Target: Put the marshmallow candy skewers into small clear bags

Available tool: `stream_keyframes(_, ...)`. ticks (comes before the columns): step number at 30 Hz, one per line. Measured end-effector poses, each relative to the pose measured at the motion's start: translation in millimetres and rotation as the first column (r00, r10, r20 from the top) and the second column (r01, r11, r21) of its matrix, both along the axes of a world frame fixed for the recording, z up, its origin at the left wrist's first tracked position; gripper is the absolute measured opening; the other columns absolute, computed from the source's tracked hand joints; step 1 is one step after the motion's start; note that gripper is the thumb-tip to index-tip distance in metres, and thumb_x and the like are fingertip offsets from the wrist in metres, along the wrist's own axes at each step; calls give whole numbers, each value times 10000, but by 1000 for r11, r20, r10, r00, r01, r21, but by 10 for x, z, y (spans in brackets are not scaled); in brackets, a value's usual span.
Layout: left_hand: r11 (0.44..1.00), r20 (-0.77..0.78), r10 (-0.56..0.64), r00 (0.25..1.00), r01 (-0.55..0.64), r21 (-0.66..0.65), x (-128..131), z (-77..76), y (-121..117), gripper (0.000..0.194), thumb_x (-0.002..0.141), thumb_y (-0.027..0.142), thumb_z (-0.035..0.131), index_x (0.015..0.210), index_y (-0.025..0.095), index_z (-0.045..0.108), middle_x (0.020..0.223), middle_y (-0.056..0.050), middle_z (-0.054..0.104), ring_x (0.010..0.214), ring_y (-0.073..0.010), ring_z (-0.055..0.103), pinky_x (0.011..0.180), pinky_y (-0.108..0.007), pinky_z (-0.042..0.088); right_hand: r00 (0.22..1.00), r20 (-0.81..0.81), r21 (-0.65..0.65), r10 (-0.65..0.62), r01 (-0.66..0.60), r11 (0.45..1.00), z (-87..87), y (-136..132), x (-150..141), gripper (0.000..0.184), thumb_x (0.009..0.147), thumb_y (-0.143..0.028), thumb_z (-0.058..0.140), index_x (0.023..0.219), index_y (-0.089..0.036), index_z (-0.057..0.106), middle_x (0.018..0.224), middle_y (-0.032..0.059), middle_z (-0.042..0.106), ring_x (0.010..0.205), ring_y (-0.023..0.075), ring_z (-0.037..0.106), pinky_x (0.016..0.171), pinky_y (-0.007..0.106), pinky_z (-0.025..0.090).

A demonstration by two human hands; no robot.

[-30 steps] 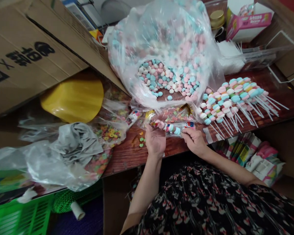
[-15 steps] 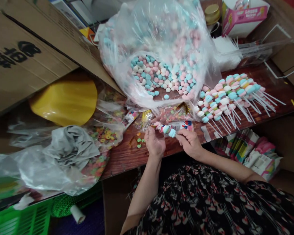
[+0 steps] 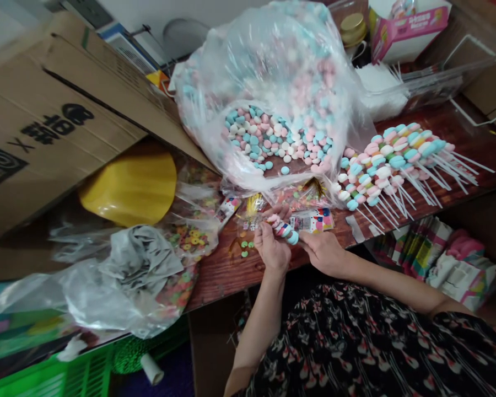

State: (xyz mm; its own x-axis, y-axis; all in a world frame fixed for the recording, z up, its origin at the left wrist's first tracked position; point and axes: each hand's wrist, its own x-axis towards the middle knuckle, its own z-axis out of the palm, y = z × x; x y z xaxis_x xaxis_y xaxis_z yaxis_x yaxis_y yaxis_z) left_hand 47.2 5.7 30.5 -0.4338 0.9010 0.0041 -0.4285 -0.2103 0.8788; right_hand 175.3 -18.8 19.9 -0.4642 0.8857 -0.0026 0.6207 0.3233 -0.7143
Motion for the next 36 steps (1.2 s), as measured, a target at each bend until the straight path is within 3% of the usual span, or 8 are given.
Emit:
stream_keyframes(3,1000,5,-7,1000,7,-2,1,12,9,329,838,509,652,858,180,658,991,-80,718,949,-228,708,923,-437,554,994,112,36,19,-23,999,41,10,14,217,946,-216,411,988,-182,621,708,45,658,602,147,493,578,276,220)
stream_keyframes(5,1000,18,-12,1000,12,12,-3,32,20,306,847,489,651,866,184,656,1005,-81,720,947,-223,708,922,-437,555,996,93,40,6,-10,999,49,23,21,215,946,-229,418,978,-184,626,669,38,633,586,145,473,571,274,216)
stream_keyframes(8,999,34,7,999,-8,32,-15,65,37,293,843,475,663,870,183,661,975,-70,725,924,-227,716,907,-446,557,986,-162,-11,-44,43,999,31,26,2,209,950,-253,425,864,-182,603,616,5,552,568,126,440,567,259,262)
stream_keyframes(11,999,14,26,1000,-27,23,-31,72,34,307,829,487,672,856,181,661,967,-64,727,928,-238,716,902,-454,553,883,-451,-109,-130,89,990,11,7,-44,269,958,-281,421,723,-191,517,598,-29,454,563,104,398,562,240,302)
stream_keyframes(14,999,-11,38,999,-38,3,-45,37,9,330,816,512,674,854,184,660,970,-66,724,938,-238,713,876,-430,559,818,-548,-171,-172,91,981,16,-16,-83,283,956,-289,435,693,-192,474,599,-46,411,564,91,371,554,231,301)
stream_keyframes(26,998,52,47,998,-45,-37,-22,-56,-16,297,839,487,655,902,197,650,996,-55,717,911,-210,708,874,-395,551,802,-566,-156,-192,125,980,-4,6,-163,291,941,-255,438,656,-199,426,580,-55,387,542,86,350,552,231,298)
stream_keyframes(32,980,234,-164,958,186,-75,-195,65,0,381,835,596,597,886,222,655,853,-25,680,956,-247,688,918,-487,525,881,-471,-46,-39,19,999,-112,150,-15,269,943,-277,454,702,-191,536,605,-38,436,569,100,398,573,230,306)
stream_keyframes(36,979,260,-157,953,185,-87,-307,150,7,398,844,614,570,998,259,662,913,-34,700,990,-246,674,928,-502,510,879,-478,-24,-11,-1,1000,-143,163,59,278,947,-282,453,706,-183,550,627,-34,449,585,97,409,587,223,319)
